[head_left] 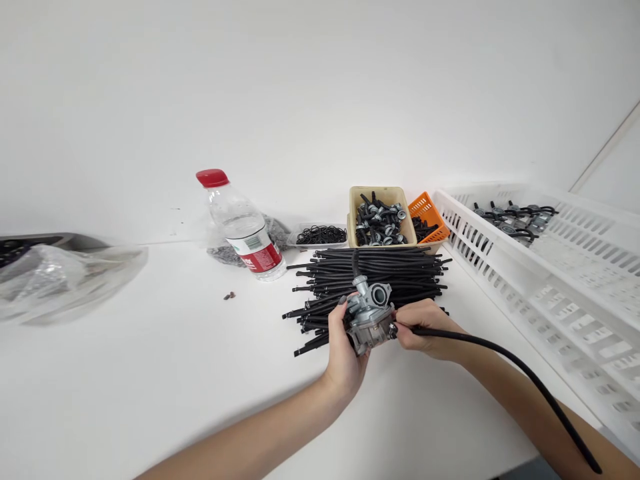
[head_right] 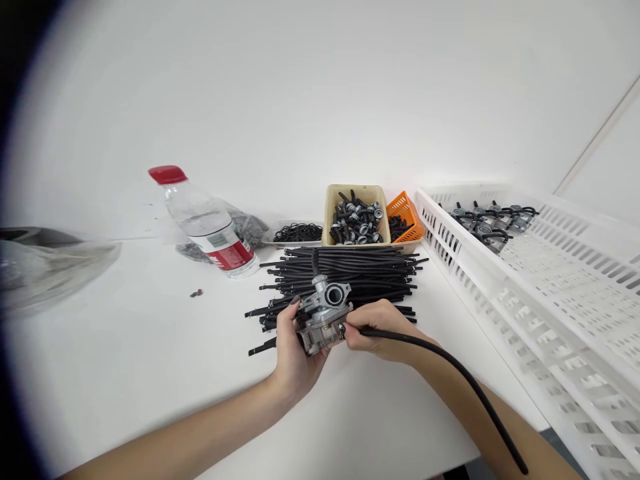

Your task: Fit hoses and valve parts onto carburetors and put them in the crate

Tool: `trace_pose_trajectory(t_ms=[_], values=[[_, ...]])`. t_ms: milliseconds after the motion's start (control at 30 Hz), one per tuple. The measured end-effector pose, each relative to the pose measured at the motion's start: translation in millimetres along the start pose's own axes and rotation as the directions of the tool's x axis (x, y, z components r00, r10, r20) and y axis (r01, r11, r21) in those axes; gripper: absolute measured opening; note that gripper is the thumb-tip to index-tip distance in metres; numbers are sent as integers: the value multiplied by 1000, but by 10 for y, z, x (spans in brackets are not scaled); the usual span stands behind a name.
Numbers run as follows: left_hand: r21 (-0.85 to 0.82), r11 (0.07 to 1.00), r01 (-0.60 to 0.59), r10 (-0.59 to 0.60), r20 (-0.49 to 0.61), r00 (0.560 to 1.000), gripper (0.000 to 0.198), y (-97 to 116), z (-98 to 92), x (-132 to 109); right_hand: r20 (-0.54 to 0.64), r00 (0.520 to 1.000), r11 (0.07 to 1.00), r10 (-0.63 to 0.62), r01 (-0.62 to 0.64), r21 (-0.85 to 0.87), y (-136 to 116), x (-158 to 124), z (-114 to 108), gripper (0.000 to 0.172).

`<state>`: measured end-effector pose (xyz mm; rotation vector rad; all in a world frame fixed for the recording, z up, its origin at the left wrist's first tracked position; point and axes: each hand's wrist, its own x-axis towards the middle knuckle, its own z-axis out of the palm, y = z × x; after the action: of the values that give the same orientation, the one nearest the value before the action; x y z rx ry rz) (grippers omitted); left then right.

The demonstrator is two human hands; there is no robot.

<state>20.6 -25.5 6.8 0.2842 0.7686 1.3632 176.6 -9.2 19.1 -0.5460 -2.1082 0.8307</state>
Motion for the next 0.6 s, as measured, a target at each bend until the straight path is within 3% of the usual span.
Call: trace_pose_trajectory(t_ms=[133,367,600], values=[[-10,1000,-6,6,-32,999,29,7,26,-13,-12,1000,999,-22,21,-45,-9,11,43,29],[-20,1000,-19,17,-89,996,28,29,86,-41,-11,980,964,-199,194,-181,63,21,116,26],[-14,1000,-23,21,-93,995,30,14,64,-39,9,988,972,-152,151,-182,64,0,62,27]])
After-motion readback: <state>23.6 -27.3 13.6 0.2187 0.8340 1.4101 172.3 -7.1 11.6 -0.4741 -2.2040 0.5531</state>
